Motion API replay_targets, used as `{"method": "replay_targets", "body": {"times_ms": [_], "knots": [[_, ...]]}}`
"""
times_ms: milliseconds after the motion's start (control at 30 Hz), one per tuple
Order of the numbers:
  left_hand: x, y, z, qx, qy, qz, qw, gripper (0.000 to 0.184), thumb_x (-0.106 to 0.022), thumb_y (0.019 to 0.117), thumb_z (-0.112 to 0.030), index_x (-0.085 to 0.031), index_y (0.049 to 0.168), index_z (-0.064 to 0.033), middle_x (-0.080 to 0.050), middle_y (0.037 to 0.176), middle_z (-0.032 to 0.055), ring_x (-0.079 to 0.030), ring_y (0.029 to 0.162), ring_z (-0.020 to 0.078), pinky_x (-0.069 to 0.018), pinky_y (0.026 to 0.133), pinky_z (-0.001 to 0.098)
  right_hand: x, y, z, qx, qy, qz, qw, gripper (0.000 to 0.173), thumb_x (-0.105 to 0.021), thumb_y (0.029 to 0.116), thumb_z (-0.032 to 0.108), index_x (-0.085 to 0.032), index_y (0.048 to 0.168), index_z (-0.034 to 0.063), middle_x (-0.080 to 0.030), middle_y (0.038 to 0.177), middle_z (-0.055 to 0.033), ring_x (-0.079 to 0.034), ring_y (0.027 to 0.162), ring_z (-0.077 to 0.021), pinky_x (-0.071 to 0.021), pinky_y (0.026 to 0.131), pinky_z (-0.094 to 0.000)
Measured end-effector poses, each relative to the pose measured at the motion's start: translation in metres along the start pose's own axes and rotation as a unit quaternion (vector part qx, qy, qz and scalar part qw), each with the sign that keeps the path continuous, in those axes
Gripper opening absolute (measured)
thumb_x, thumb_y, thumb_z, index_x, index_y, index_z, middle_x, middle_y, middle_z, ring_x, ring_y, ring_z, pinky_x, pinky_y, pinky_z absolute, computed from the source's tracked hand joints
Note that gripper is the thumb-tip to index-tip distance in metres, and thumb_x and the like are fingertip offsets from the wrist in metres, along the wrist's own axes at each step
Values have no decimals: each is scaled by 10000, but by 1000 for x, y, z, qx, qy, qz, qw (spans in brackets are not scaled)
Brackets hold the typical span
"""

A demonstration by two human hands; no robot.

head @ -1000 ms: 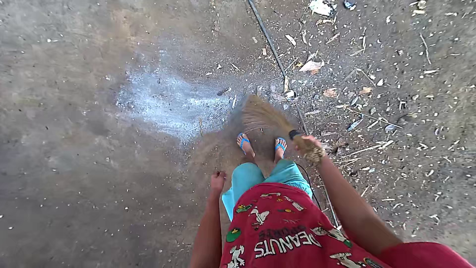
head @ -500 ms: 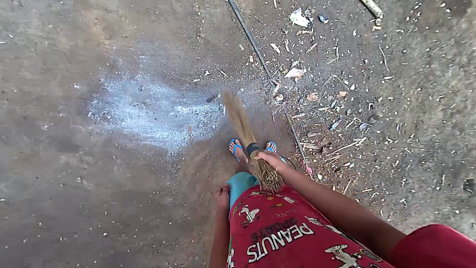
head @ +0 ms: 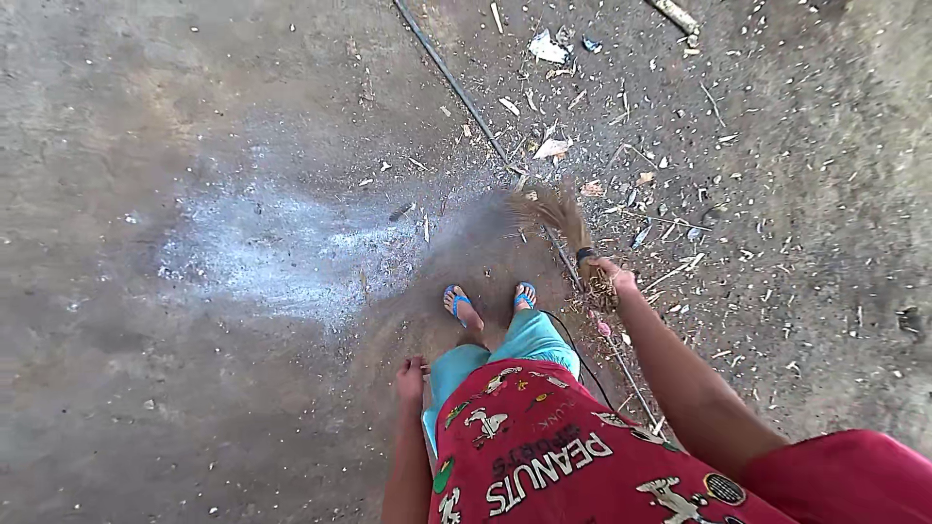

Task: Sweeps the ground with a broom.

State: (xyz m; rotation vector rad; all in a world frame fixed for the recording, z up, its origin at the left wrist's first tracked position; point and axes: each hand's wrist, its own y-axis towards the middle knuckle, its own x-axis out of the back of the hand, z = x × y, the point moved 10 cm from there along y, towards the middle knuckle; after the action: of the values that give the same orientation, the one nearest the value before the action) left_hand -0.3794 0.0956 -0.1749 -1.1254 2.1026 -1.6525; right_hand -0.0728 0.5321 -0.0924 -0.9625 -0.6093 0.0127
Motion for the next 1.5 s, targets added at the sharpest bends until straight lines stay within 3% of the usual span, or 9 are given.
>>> {"method": "replay_targets", "body": {"times_ms": [200, 400, 600, 767, 933, 1067, 1233, 1400, 1500], "knots": [[-25, 1, -9, -1, 44, 34, 998, 346, -411, 1117, -216, -590, 1273, 35, -682, 1101, 182, -638, 868, 233, -508, 747, 412, -22, -23, 4, 79, -263, -21, 961, 627, -793, 868, 337, -567, 1371, 39, -661, 1219, -230, -646, 1136, -373, -498, 971, -583], [-43, -2, -1, -9, 26, 50, 998, 327, -415, 1112, -205, -603, 1248, 26, -696, 1065, 159, -648, 856, 217, -519, 737, 402, -110, -113, -31, 17, -15, 264, 964, 387, -629, 981, 163, -602, 1344, 33, -710, 1090, -132, -704, 870, -189, -597, 765, -359], [-35, -5, 4, -1, 29, 34, 999, 365, -357, 1126, -205, -581, 1289, 31, -681, 1081, 169, -632, 849, 215, -511, 739, 402, -202, -156, -61, -209, 137, 624, 741, 456, -306, 1043, 414, -626, 1064, 89, -721, 899, -91, -697, 671, -154, -583, 568, -273], [-9, -12, 6, 0, 47, 13, 999, 375, -349, 1129, -221, -580, 1301, 19, -686, 1124, 172, -645, 883, 231, -504, 743, 416, -134, -41, -41, -98, 184, 377, 902, 332, -442, 1050, 347, -585, 1160, 67, -680, 924, -88, -671, 760, -173, -578, 657, -326], [10, -16, 23, 13, 71, 2, 997, 361, -371, 1126, -208, -570, 1283, 49, -676, 1114, 199, -633, 885, 248, -500, 744, 429, -64, 13, 18, -28, 330, 241, 912, 383, -347, 1042, 425, -557, 1119, 114, -660, 876, -64, -654, 688, -154, -547, 556, -281], [6, -21, 38, 36, 96, 9, 995, 367, -395, 1123, -201, -570, 1290, 75, -662, 1160, 250, -649, 955, 305, -515, 834, 484, -100, -51, -4, 16, 212, 117, 970, 368, -598, 994, 319, -626, 1182, 4, -690, 966, -133, -673, 814, -219, -579, 721, -414], [-23, -19, 19, -24, 178, 52, 982, 377, -429, 1112, -209, -609, 1262, 86, -648, 1215, 285, -640, 1117, 357, -488, 1001, 515, -179, -149, -66, -26, 108, 287, 951, 363, -665, 949, 239, -657, 1233, 14, -703, 1056, -151, -680, 924, -228, -567, 819, -436], [-31, -14, -3, -70, 160, 60, 983, 344, -405, 1112, -176, -584, 1272, 70, -674, 1125, 226, -657, 909, 268, -531, 805, 438, -168, -132, -58, -147, 212, 573, 778, 421, -288, 1040, 384, -597, 1054, 98, -714, 907, -90, -681, 663, -151, -560, 545, -266], [-18, -23, -12, -58, 87, 25, 994, 355, -360, 1123, -196, -585, 1280, 29, -693, 1095, 176, -651, 854, 234, -503, 692, 407, -106, -63, -46, -104, 229, 373, 893, 329, -391, 1060, 326, -589, 1068, 64, -680, 834, -88, -661, 655, -157, -558, 573, -284]]}}
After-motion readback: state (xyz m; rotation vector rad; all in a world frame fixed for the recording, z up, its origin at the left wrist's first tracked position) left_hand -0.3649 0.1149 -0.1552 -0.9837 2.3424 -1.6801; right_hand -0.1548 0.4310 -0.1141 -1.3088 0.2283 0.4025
